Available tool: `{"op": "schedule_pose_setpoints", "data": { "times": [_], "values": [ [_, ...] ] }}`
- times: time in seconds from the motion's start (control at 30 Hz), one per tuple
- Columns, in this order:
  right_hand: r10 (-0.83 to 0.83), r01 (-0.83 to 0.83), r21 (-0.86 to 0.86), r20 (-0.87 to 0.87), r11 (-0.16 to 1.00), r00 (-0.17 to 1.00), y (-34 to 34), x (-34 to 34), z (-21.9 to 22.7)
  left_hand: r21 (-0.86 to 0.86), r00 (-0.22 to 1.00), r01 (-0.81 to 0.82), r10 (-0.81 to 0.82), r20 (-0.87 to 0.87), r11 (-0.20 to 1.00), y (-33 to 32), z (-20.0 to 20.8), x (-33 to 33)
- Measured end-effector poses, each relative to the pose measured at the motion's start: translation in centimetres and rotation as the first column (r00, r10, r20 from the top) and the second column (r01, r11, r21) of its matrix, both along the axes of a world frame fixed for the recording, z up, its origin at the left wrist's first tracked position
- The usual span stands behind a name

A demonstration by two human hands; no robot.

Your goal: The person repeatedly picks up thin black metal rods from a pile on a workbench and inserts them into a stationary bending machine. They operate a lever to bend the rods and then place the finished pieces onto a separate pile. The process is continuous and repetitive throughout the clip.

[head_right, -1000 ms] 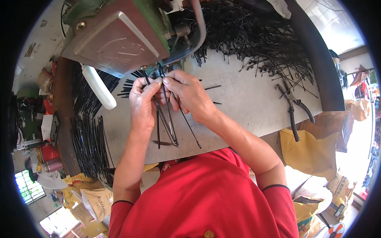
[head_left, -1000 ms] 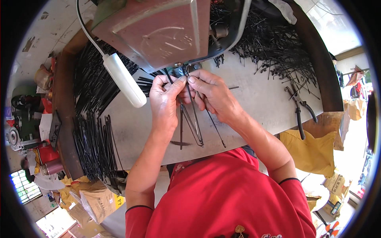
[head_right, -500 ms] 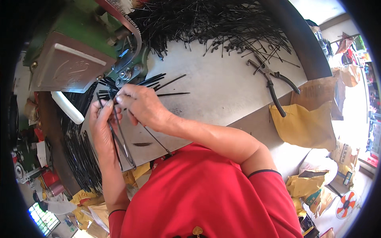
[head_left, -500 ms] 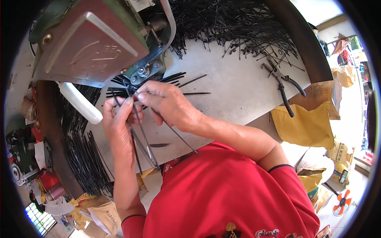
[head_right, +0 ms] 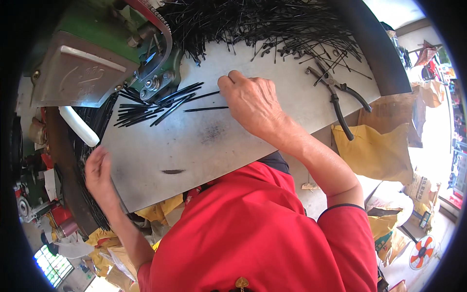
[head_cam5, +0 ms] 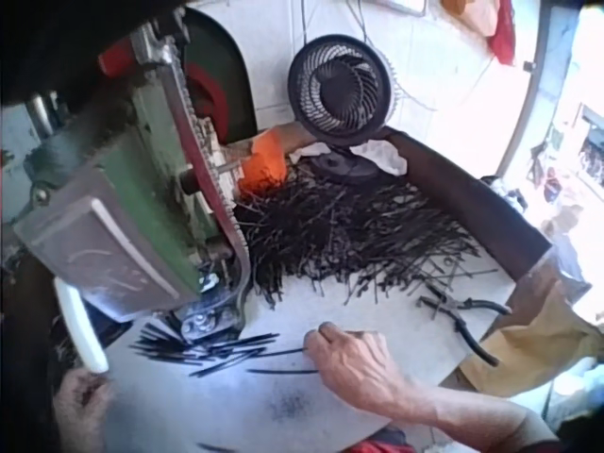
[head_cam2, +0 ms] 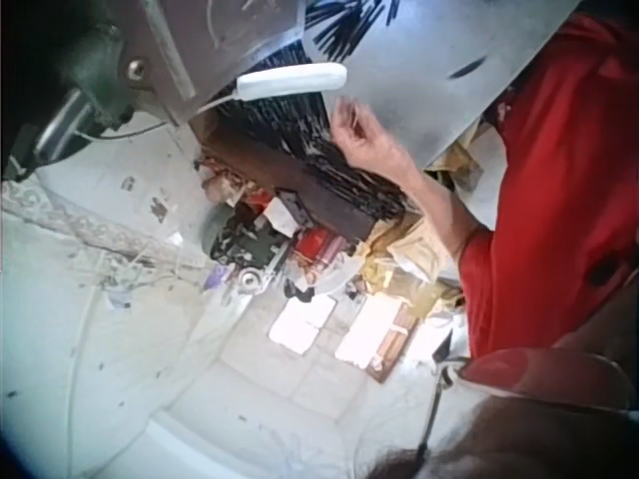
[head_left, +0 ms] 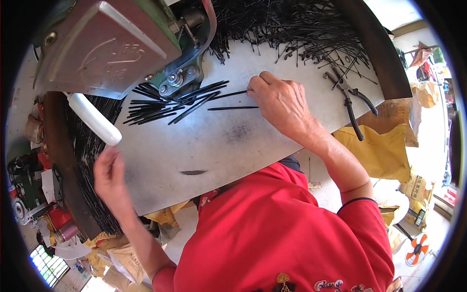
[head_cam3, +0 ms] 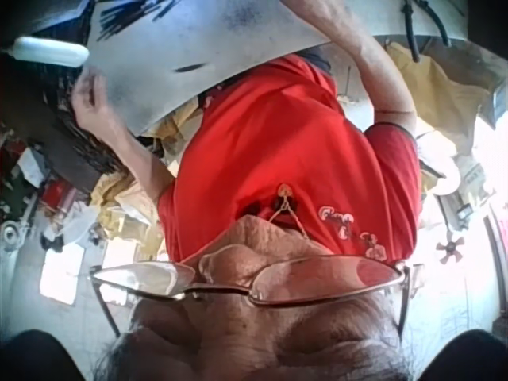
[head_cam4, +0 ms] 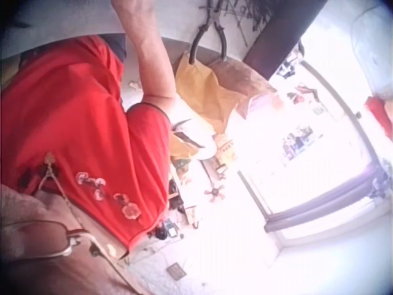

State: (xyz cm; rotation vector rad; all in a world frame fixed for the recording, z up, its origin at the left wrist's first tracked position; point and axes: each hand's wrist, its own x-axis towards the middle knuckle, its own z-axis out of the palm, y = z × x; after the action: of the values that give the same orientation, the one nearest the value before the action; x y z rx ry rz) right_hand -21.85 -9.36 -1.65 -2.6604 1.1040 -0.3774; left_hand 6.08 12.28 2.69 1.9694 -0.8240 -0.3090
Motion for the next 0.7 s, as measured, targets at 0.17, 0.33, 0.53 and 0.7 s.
{"op": "schedule_pose_setpoints", "data": {
  "times": [0.17,0.33,0.53,0.7],
  "values": [
    [-0.089,0.098,-0.043,0.163,0.994,0.983,-0.5,-1.2,0.6,0.057,0.827,0.486,-0.48,0.294,0.872,-8.0,-1.8,-9.5],
    [-0.282,0.293,-0.061,0.14,0.954,0.949,-3.2,-4.4,1.3,0.012,0.674,0.573,-0.48,0.562,0.819,-14.0,-4.3,-12.6],
    [-0.278,0.288,-0.097,0.106,0.953,0.955,-5.0,-5.8,0.1,0.181,0.642,0.551,-0.553,0.532,0.814,-14.9,-4.4,-13.1],
    [-0.108,0.103,-0.154,-0.024,0.983,0.994,-5.9,-4.2,0.4,0.228,0.653,0.535,-0.57,0.499,0.813,-13.4,-4.4,-12.8]
  ]
}}
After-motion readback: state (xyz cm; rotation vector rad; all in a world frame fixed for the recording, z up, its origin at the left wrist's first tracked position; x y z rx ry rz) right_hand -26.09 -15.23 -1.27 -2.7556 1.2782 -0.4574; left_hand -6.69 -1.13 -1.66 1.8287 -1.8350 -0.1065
